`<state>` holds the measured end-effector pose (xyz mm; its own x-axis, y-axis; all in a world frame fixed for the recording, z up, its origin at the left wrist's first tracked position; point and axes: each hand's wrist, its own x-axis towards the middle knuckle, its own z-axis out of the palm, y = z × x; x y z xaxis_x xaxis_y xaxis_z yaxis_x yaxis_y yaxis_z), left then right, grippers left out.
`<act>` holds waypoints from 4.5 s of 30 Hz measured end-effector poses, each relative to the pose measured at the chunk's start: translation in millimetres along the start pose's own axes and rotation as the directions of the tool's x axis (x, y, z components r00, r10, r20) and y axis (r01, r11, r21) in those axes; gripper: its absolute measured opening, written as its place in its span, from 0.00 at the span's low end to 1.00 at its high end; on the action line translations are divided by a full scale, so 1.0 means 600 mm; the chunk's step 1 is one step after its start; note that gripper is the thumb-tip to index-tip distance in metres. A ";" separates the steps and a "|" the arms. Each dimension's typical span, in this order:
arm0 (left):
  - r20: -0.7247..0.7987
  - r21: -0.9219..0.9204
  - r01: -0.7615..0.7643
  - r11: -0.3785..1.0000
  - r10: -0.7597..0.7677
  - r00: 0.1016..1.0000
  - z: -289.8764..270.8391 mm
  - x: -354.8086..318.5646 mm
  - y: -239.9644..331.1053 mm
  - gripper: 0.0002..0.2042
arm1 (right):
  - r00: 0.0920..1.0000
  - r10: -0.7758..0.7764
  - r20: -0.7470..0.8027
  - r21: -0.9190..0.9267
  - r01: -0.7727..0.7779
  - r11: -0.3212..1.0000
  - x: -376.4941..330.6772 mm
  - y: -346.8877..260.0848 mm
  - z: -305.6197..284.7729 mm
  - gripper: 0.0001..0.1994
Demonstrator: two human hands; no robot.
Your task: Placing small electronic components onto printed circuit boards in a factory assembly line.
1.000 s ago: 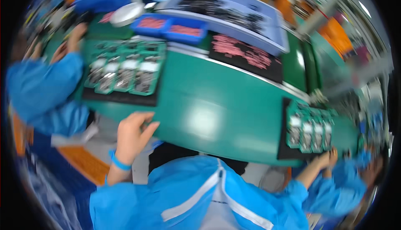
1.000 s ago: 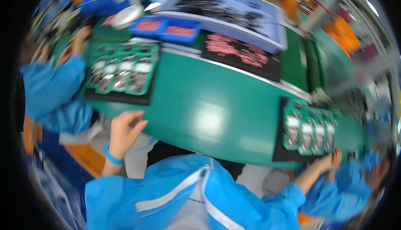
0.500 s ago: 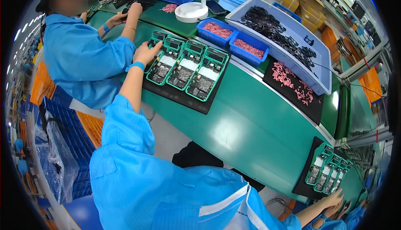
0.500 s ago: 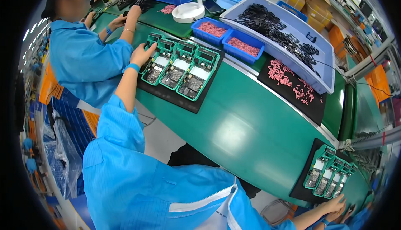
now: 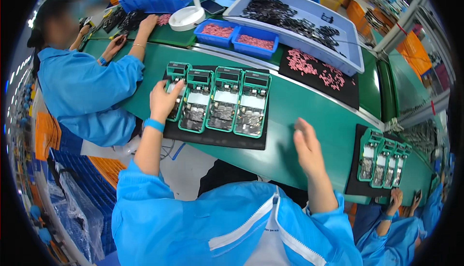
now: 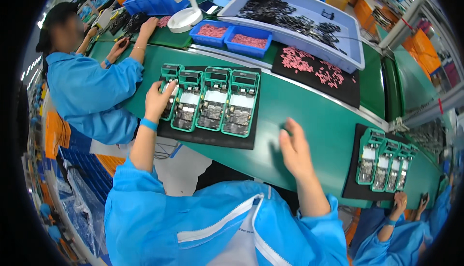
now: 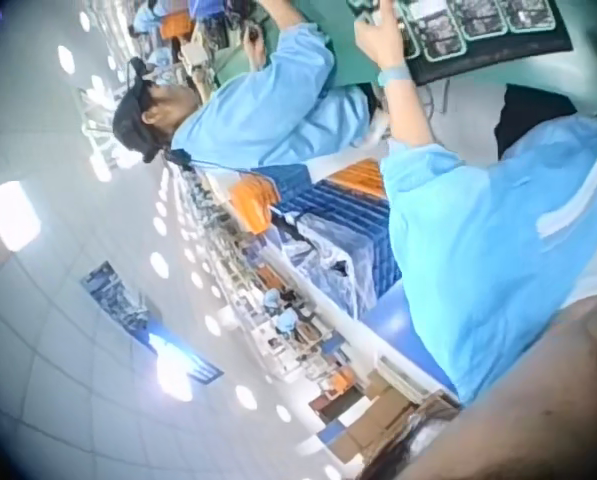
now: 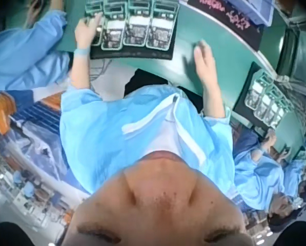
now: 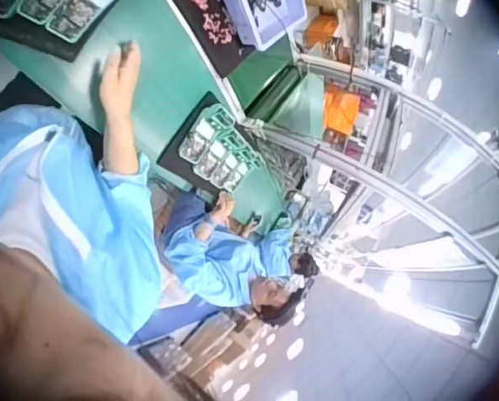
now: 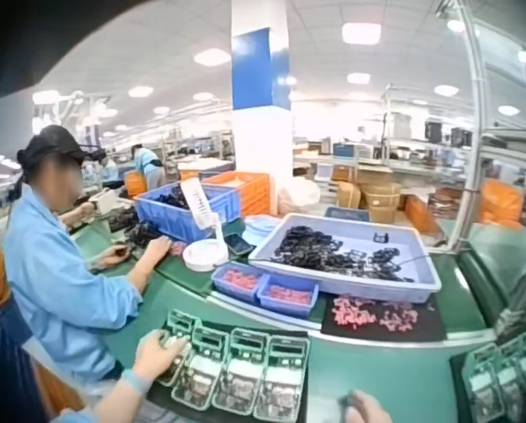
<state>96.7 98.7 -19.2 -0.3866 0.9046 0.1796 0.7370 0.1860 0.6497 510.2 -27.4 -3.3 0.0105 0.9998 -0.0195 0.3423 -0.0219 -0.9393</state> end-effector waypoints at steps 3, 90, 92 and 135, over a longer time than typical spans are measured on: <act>0.315 -0.530 0.263 0.806 -0.101 0.944 -0.022 -0.091 0.037 0.26 | 0.999 0.021 0.038 0.066 -0.024 0.998 0.029 0.039 0.000 0.29; 0.635 -0.409 -0.879 0.244 0.768 -0.083 0.474 -0.110 0.709 0.03 | 0.948 -0.288 -0.138 -0.608 0.149 0.780 0.258 0.163 -0.421 0.04; 0.594 -0.401 -0.890 0.215 0.801 -0.075 0.469 -0.121 0.695 0.03 | 0.947 -0.287 -0.147 -0.611 0.140 0.779 0.246 0.163 -0.412 0.04; 0.411 -0.250 -0.968 -0.035 0.901 -0.139 0.431 -0.145 0.582 0.06 | 0.820 -0.518 0.243 -0.785 0.480 0.391 0.122 0.083 -0.256 0.03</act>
<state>530.9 184.4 0.8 0.9455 0.1998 0.2570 0.2098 -0.9777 -0.0117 672.1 44.2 1.1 -0.3972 0.8322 0.3868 0.8767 0.4688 -0.1082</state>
